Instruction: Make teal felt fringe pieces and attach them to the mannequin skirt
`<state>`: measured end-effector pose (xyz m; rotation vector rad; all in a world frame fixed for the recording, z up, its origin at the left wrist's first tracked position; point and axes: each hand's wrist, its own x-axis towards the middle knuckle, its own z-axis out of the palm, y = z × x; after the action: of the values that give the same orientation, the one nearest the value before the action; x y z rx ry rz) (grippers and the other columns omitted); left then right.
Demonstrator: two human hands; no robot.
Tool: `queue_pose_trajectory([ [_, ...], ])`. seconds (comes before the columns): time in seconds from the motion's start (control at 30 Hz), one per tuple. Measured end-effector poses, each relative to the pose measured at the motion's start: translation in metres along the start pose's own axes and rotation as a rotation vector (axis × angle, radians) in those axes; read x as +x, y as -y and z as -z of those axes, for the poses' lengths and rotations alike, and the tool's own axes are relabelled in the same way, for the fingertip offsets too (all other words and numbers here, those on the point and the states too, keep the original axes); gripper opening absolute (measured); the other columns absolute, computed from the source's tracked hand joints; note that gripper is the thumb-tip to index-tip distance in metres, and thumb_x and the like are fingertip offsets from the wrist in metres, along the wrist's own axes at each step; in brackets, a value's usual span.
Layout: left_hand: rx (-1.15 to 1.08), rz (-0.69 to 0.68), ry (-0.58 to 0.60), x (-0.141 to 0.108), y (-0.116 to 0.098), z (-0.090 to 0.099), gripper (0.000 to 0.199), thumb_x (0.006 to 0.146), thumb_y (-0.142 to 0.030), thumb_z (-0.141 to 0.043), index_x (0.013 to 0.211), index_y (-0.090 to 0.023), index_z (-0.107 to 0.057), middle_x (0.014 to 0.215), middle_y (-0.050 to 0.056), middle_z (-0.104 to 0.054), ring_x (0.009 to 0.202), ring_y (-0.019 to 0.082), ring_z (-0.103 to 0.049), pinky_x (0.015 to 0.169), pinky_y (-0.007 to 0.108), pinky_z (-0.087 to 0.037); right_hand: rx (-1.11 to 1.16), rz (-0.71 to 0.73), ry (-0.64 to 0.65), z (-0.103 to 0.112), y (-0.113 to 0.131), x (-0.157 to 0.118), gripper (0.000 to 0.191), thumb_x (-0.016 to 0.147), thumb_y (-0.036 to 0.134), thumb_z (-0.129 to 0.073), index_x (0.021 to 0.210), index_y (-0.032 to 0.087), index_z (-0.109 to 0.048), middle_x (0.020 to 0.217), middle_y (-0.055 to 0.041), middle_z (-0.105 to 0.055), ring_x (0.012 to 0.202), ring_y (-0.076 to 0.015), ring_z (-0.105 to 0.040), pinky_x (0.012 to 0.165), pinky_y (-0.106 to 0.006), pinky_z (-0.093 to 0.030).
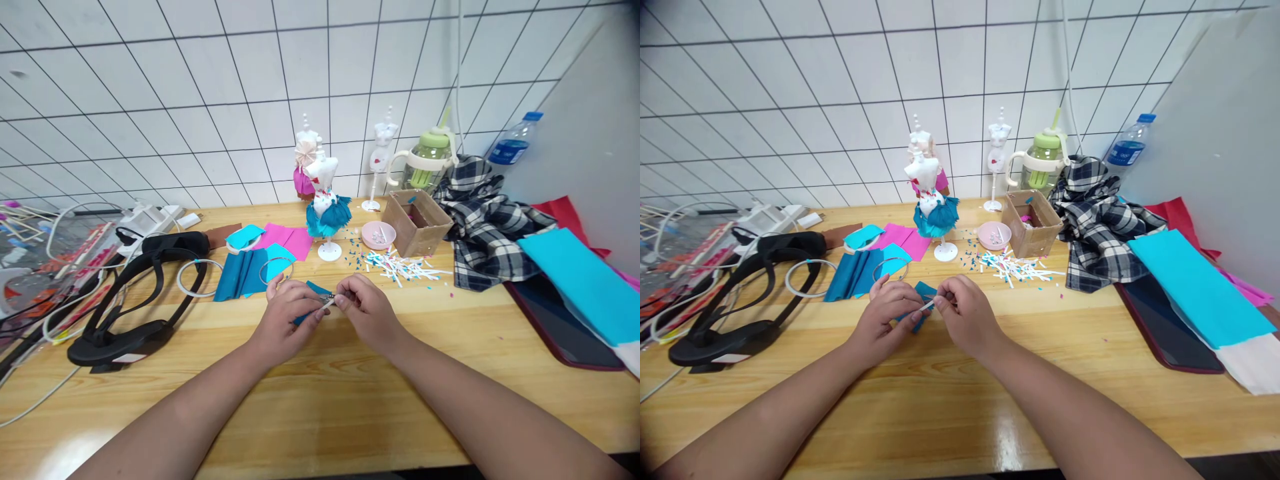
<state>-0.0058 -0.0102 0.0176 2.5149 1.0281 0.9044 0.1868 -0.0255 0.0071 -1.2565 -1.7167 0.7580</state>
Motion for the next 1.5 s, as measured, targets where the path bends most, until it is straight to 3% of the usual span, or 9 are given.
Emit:
queue_pose_trajectory([
  [0.27,-0.170,-0.148,0.009,0.001,0.002,0.001,0.015,0.086,-0.021,-0.058,0.078,-0.021,-0.070,0.071,0.002,-0.069,0.076,0.017,-0.059,0.089,0.036,-0.043,-0.041,0.017,-0.008,0.001,-0.001,0.002,0.004,0.082,0.020,-0.062,0.079,0.019,-0.061,0.077,0.0002,-0.056,0.073,-0.0140,-0.053,0.066,-0.026,-0.041],
  [0.37,-0.274,-0.021,-0.015,0.001,0.005,-0.001,0.018,0.088,-0.024,-0.057,0.081,-0.021,-0.073,0.075,0.004,-0.071,0.083,0.019,-0.062,0.086,0.034,-0.045,-0.126,0.044,-0.140,0.006,-0.003,0.004,0.013,0.082,0.017,-0.061,0.095,0.020,-0.064,0.083,-0.0016,-0.059,0.075,-0.0155,-0.054,0.066,-0.027,-0.043],
  [0.47,-0.416,0.164,-0.029,0.001,0.007,-0.003,0.023,0.091,-0.029,-0.053,0.092,-0.021,-0.075,0.091,0.007,-0.073,0.094,0.021,-0.063,0.089,0.035,-0.046,-0.228,0.167,-0.249,0.010,-0.003,0.004,0.022,0.084,0.017,-0.059,0.106,0.020,-0.062,0.089,-0.0037,-0.062,0.082,-0.0177,-0.056,0.072,-0.030,-0.044],
  [0.57,-0.534,0.281,-0.020,0.001,0.007,-0.005,0.031,0.094,-0.033,-0.047,0.101,-0.019,-0.073,0.103,0.009,-0.072,0.101,0.023,-0.062,0.093,0.037,-0.045,-0.314,0.349,-0.195,0.010,-0.001,0.001,0.012,0.089,0.024,-0.058,0.097,0.022,-0.066,0.090,-0.0041,-0.066,0.087,-0.0191,-0.057,0.079,-0.033,-0.043],
  [0.67,-0.513,0.256,0.010,0.001,0.004,-0.006,0.032,0.094,-0.037,-0.046,0.101,-0.019,-0.073,0.100,0.008,-0.071,0.100,0.023,-0.061,0.092,0.037,-0.046,-0.378,0.412,-0.130,0.006,0.001,-0.002,0.016,0.091,0.028,-0.056,0.100,0.024,-0.069,0.092,-0.0042,-0.069,0.087,-0.0198,-0.057,0.080,-0.034,-0.043],
  [0.9,-0.346,0.128,0.090,0.001,0.000,-0.004,0.031,0.096,-0.034,-0.042,0.097,-0.020,-0.069,0.094,0.007,-0.069,0.091,0.020,-0.059,0.085,0.035,-0.046,-0.430,0.374,-0.032,0.006,0.000,-0.004,0.019,0.092,0.030,-0.054,0.097,0.026,-0.072,0.093,-0.0040,-0.071,0.087,-0.0215,-0.056,0.083,-0.037,-0.043],
  [1.17,-0.236,0.068,0.135,-0.002,-0.002,-0.006,0.028,0.096,-0.032,-0.041,0.097,-0.019,-0.067,0.093,0.007,-0.068,0.089,0.019,-0.059,0.083,0.034,-0.045,-0.425,0.351,-0.060,0.003,0.004,-0.006,0.016,0.089,0.025,-0.055,0.088,0.022,-0.071,0.086,-0.0051,-0.070,0.084,-0.0202,-0.057,0.077,-0.034,-0.044],
  [1.4,-0.120,0.048,0.043,-0.002,-0.001,-0.006,0.020,0.092,-0.026,-0.050,0.088,-0.019,-0.069,0.079,0.004,-0.068,0.077,0.016,-0.058,0.074,0.031,-0.043,-0.071,0.062,-0.065,-0.007,0.004,-0.005,0.006,0.079,0.020,-0.064,0.080,0.020,-0.070,0.075,-0.0011,-0.067,0.068,-0.0140,-0.059,0.063,-0.027,-0.046],
  [1.5,-0.092,0.049,0.008,-0.001,0.000,-0.006,0.020,0.091,-0.025,-0.050,0.083,-0.019,-0.068,0.075,0.003,-0.068,0.073,0.015,-0.058,0.070,0.030,-0.044,0.032,0.008,-0.065,-0.011,0.004,-0.005,0.007,0.079,0.022,-0.064,0.081,0.020,-0.071,0.073,-0.0007,-0.065,0.062,-0.0124,-0.056,0.057,-0.025,-0.045],
])
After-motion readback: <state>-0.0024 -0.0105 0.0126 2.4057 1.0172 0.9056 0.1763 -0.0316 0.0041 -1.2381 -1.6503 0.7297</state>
